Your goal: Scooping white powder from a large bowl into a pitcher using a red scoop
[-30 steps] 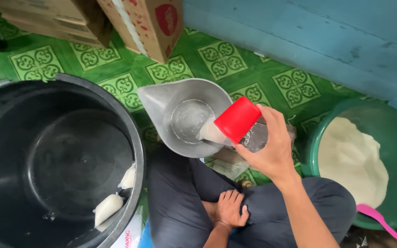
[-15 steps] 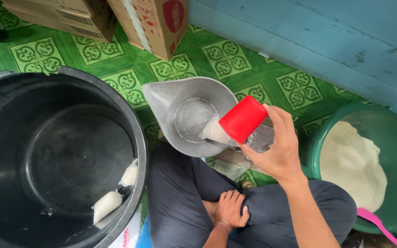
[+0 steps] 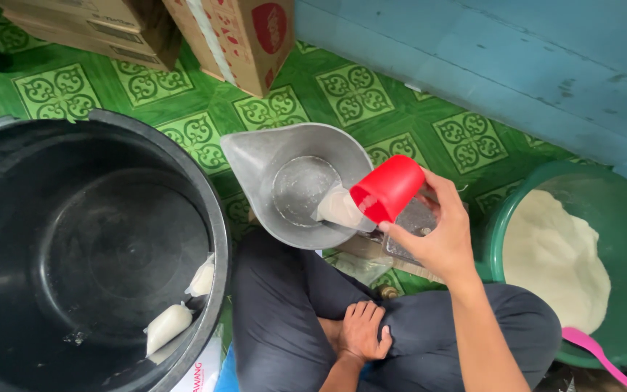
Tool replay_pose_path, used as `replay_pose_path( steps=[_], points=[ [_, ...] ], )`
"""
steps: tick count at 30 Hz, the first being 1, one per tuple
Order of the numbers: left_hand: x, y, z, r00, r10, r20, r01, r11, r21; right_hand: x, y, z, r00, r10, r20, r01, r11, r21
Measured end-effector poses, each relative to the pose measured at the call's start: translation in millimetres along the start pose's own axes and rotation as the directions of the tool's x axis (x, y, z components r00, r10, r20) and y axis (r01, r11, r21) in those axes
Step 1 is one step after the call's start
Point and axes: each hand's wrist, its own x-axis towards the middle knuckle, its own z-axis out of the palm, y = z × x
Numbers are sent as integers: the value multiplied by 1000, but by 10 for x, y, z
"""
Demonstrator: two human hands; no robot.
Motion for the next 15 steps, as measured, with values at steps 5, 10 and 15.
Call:
replay_pose_path(
  steps=[5,10,15],
  points=[
    [19,20,-22,1000,15,5,-15,1000,21,-30,327,-65,979,196,46,-201,922,330],
    [27,6,45,998,62,1,-62,997,44,-157,801,-372,974,220,48,-212,824,525],
    [-71,-46,223,999,25,24,-27,995,95,-423,1416,-1062,952,298,-62,-223,821,526]
  ],
)
